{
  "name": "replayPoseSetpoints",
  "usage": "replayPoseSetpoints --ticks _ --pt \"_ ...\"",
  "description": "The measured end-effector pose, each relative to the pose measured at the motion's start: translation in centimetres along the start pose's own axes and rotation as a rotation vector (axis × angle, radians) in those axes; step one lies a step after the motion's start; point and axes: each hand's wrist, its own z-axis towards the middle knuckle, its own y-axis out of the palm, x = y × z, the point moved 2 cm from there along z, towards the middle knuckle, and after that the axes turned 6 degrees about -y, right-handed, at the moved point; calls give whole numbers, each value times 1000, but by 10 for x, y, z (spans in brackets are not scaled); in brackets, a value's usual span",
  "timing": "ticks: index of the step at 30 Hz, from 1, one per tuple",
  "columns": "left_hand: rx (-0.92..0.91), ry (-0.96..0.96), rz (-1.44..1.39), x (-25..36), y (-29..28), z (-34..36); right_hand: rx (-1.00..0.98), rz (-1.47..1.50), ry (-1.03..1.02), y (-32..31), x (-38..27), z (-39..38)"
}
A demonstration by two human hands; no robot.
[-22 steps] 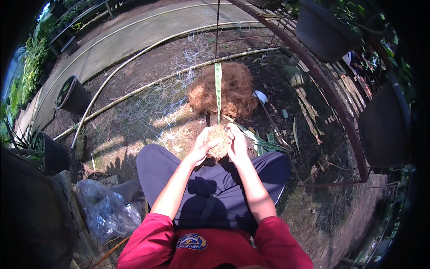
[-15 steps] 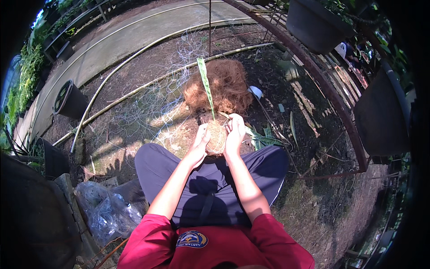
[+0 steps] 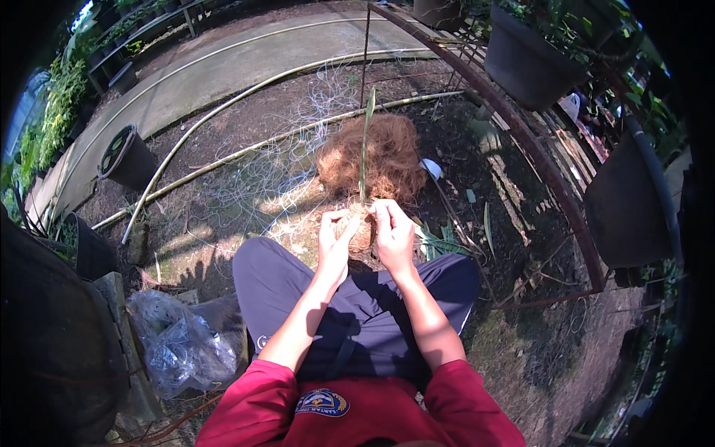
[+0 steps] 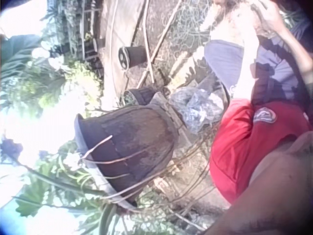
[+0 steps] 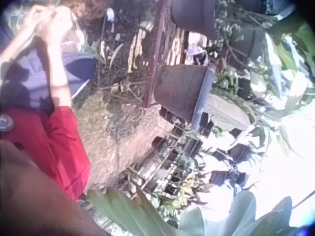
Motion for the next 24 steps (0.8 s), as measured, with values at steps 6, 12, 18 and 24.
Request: replayPoseSetpoints --ticks 6,12,18,24 --pt "-1 -148 -276 19 20 6 -142 -69 -118 4 10 -17" --pt "-262 -322 -509 24 8 8 -198 56 -50 -6 8 -7" --pt "-299 -381 -381 42 11 9 -217 138 -51 -13 16 -6" --pt "-206 -341 -389 31 4 13 -364 44 -30 -18 1 -7"
